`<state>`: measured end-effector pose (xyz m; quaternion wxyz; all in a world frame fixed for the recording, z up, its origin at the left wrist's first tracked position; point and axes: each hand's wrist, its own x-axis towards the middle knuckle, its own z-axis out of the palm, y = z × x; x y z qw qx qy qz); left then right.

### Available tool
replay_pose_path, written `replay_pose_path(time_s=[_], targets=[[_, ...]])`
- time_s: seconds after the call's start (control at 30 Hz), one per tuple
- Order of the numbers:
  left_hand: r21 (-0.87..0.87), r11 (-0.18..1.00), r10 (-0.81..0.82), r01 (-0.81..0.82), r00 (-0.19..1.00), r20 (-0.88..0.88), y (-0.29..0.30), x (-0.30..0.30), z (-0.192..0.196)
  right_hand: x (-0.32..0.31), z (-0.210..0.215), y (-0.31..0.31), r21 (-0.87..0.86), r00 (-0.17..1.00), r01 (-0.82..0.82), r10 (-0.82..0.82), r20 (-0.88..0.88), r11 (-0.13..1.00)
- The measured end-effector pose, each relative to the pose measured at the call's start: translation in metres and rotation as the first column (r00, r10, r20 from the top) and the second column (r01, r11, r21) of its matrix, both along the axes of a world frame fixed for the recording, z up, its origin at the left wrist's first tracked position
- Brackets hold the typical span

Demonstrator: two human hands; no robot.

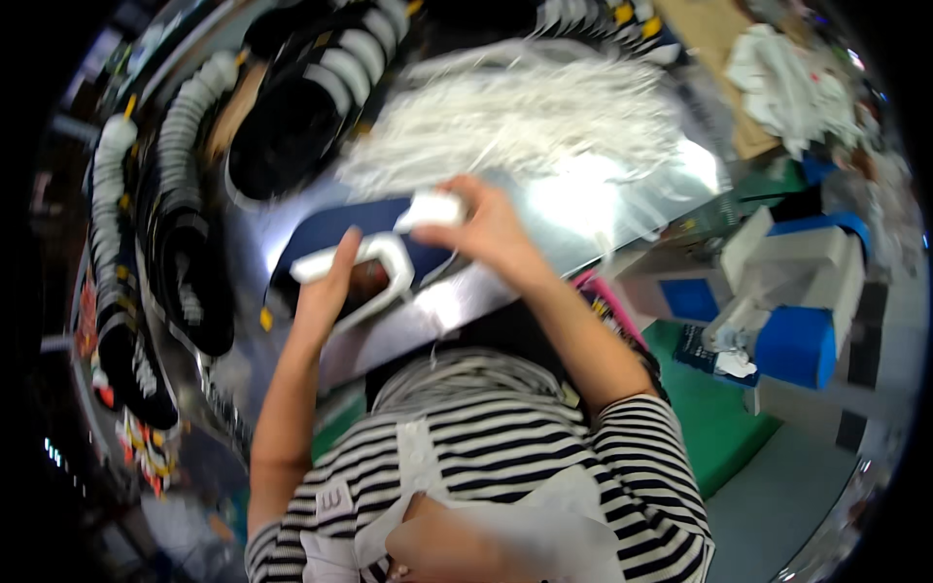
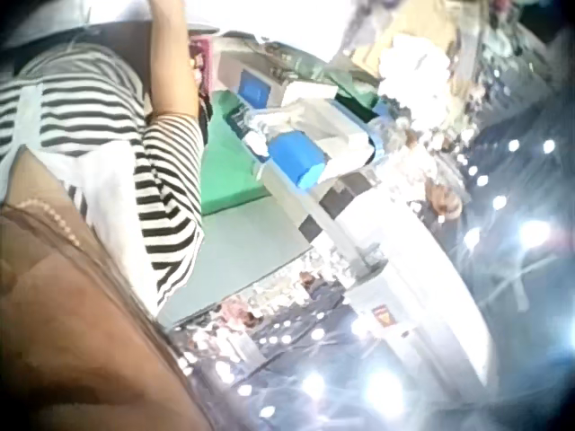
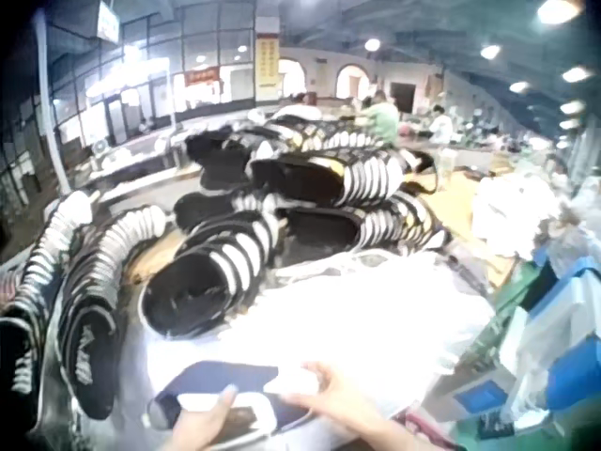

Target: The person laces a blue and white sneaker by threading white shoelaces through the eyelets. They pull the laces tight and arrange them neatly before moving the shoe aside and picking up another one to repeat the process.

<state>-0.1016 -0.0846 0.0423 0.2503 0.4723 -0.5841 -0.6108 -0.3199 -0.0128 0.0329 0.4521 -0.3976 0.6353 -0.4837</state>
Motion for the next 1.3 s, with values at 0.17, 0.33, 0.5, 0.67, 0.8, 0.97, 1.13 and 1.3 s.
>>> replay_pose_path(time_s=[0.17,0.33,0.5,0.67,0.8,0.97,1.13,1.3], targets=[[-0.146,0.922,-0.353,0.358,0.934,0.062,-0.009,0.024,-0.002,0.008,-0.010,-0.016,0.002,0.955,0.165,-0.160,0.250,0.986],[-0.526,0.713,-0.170,0.463,0.843,0.511,0.011,0.023,0.005,0.011,-0.025,0.008,-0.082,0.985,0.125,-0.113,0.132,0.989],[-0.677,0.614,-0.110,0.406,0.893,0.436,0.025,0.012,0.015,0.024,-0.014,0.023,0.143,0.929,-0.259,0.205,0.309,0.955],[-0.750,0.592,-0.019,0.296,0.935,0.354,0.021,0.011,0.029,0.030,-0.009,0.044,0.026,0.925,-0.349,0.340,0.170,0.937],[-0.802,0.590,0.086,0.095,0.980,0.179,0.009,0.020,0.055,0.015,-0.009,0.113,0.178,0.840,-0.463,0.494,-0.223,0.868],[-0.653,0.753,-0.060,0.087,0.996,0.063,0.015,0.023,0.076,-0.003,-0.026,0.177,0.271,0.815,-0.440,0.508,-0.279,0.856],[-0.514,0.688,-0.153,0.511,0.796,0.586,0.021,0.030,0.009,0.013,0.019,0.114,0.080,0.947,-0.319,0.314,0.069,0.944],[-0.419,0.671,-0.221,0.612,0.704,0.675,0.019,0.030,0.013,0.029,0.002,0.033,-0.289,0.955,-0.283,0.242,-0.168,0.914]])
